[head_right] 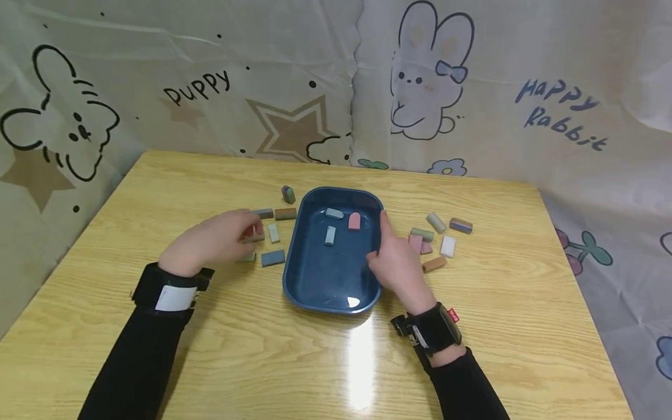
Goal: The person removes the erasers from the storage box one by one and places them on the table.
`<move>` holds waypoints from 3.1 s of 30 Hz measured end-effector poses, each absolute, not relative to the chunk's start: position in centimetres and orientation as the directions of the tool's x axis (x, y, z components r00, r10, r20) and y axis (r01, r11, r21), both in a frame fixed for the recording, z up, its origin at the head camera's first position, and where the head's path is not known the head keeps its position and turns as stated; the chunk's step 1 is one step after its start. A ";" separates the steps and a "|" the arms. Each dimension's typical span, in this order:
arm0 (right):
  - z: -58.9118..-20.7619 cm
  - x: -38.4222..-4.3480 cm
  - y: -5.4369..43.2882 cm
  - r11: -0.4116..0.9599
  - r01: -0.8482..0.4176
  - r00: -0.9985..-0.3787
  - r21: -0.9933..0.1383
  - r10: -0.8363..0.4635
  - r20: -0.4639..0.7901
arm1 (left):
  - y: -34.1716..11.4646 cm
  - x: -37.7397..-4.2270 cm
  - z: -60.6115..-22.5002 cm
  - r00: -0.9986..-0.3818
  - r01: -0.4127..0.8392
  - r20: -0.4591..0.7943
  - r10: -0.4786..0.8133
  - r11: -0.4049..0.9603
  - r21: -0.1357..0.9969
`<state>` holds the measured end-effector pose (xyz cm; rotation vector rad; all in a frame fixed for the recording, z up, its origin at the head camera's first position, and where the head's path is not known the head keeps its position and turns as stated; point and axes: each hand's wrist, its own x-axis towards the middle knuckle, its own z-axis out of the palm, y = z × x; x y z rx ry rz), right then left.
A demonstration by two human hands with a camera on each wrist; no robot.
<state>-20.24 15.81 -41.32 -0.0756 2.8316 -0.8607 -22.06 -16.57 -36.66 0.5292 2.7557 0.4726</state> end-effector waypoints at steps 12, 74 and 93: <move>-41.4 -20.4 15.8 0.846 -0.008 -0.983 -0.533 -0.103 -0.150 | -5.2 -26.2 -32.2 -0.773 0.520 -0.203 0.601 0.783 0.341; -41.5 -20.1 15.4 0.848 0.025 -0.983 -0.529 -0.077 -0.169 | -23.2 -21.7 -39.9 -0.908 0.351 -0.151 0.391 0.906 0.238; -41.5 -20.5 15.7 0.869 -0.025 -0.987 -0.494 -0.100 -0.126 | -5.5 -26.6 -33.4 -0.758 0.579 -0.155 0.634 0.762 0.290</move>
